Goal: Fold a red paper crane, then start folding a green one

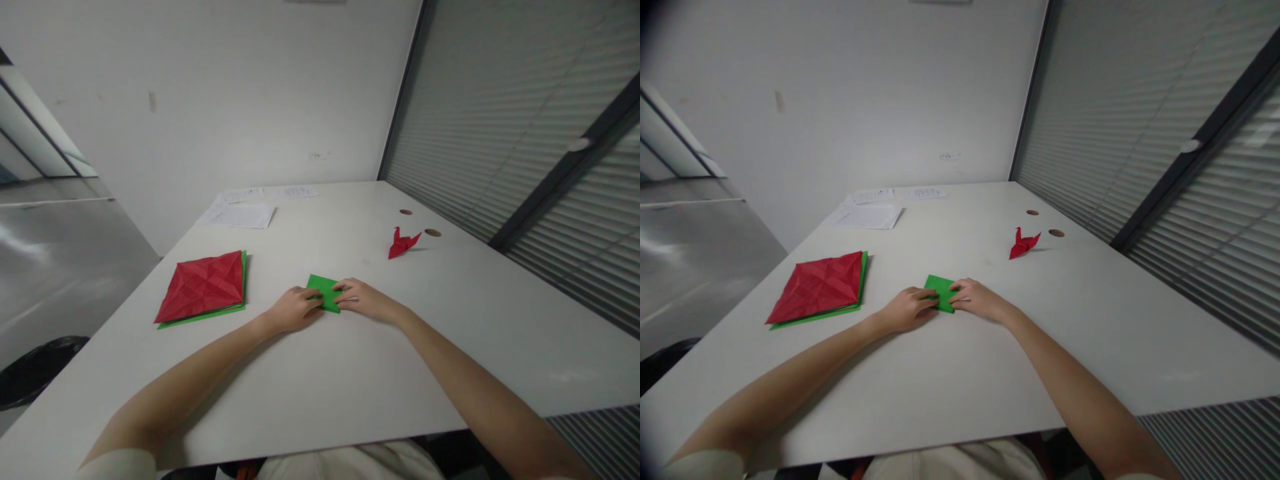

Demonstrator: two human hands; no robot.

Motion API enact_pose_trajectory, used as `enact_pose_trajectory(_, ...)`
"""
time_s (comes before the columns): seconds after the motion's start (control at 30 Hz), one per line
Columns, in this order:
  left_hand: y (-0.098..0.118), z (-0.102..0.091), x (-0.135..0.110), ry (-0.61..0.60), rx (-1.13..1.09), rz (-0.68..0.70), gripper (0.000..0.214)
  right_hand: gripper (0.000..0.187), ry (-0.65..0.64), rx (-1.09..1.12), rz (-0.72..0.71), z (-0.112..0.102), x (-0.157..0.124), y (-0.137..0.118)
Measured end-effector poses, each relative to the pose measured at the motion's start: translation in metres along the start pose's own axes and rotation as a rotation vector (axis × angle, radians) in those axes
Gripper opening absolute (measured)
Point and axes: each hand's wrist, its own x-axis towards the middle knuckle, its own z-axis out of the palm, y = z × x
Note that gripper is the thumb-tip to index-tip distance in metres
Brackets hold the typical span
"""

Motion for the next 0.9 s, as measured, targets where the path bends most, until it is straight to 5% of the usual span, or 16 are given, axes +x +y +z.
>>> enact_pose_trajectory(0.23, 0.006, -0.009, -0.003, -0.030, -0.044, 0.064, 0.033, 0.037, -0.102, 0.092, 0.059, -0.013, -0.008, 0.009)
enact_pose_trajectory(0.4, 0.006, -0.006, -0.002, -0.012, -0.070, 0.055, 0.032, 0.027, -0.094, 0.067, 0.055, -0.011, -0.008, 0.006)
enact_pose_trajectory(0.63, 0.007, -0.007, -0.003, -0.029, -0.078, 0.073, 0.036, 0.023, 0.034, 0.121, 0.023, -0.007, -0.002, 0.006)
enact_pose_trajectory(0.9, 0.029, -0.005, -0.002, -0.056, -0.138, 0.097, 0.047, 0.028, 0.261, 0.166, 0.240, 0.007, 0.006, 0.021)
